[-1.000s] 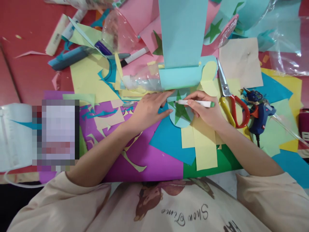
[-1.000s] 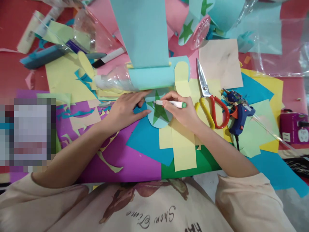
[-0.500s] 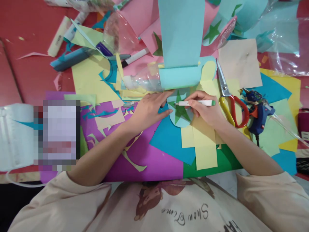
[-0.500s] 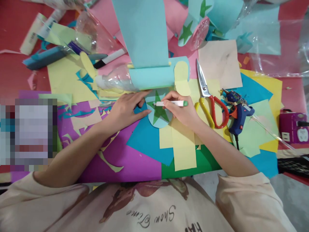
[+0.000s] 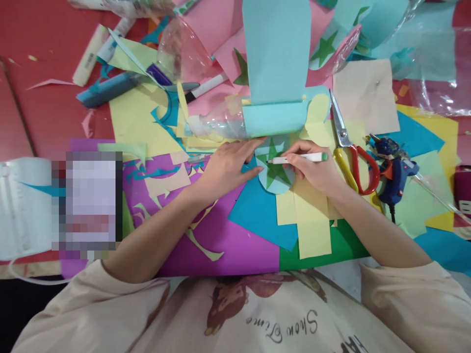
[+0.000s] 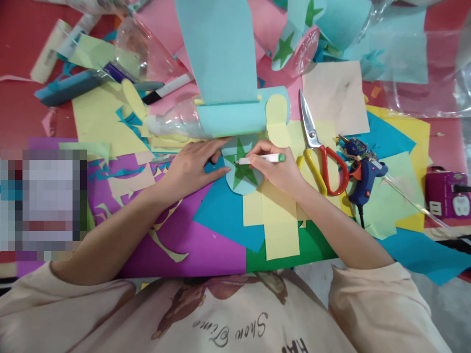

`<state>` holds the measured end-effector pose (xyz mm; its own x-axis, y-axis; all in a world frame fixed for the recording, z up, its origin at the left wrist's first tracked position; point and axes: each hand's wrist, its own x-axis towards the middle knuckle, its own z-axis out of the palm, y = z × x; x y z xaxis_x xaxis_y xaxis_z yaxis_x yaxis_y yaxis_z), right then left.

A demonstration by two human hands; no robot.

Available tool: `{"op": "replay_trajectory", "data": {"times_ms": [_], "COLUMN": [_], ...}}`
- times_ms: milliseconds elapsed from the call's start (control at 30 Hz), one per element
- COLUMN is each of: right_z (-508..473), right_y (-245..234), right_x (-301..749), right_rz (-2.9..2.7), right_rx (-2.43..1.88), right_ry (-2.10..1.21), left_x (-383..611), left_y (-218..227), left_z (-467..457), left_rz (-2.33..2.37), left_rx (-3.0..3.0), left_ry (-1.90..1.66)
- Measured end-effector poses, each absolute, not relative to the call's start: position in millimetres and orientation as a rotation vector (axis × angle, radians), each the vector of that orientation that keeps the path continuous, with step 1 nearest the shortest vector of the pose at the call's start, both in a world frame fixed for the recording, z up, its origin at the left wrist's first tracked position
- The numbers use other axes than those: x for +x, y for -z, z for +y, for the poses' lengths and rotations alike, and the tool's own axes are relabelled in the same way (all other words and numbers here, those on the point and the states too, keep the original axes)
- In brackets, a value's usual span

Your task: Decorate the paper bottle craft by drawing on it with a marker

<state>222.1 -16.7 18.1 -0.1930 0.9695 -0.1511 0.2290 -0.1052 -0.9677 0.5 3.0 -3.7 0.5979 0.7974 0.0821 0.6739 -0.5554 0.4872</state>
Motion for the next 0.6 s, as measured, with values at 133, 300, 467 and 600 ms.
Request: {"op": "replay_trajectory", "data": {"times_ms": [133,300,467,600], "right_z": [-15.5,-14.3,-16.0,-16.5], "right_y": [-19.1,-21.7,-20.6,-17.4], "right_x": [221.7,219.2,219.3,221.8], "right_rz": [-1.457,-1.388,-1.398,-1.446], "right_rx": [-1.415,-1.389,-1.402,-1.378], "right_ry": [-1.357,-1.358,-1.352,-1.343], "left_x": [0.3,0.5,0.8,0.7], "left_y": [4.8,5.2,4.6,4.8], "left_z": [2.6,2.1,2.9,2.9], "left_rz": [1.168,1.182,1.176,1.174], "left_rx": [2.424,2.409,2.404,2.414], "left_ry": [-0.425,-0.433,-0.424,-0.436]}}
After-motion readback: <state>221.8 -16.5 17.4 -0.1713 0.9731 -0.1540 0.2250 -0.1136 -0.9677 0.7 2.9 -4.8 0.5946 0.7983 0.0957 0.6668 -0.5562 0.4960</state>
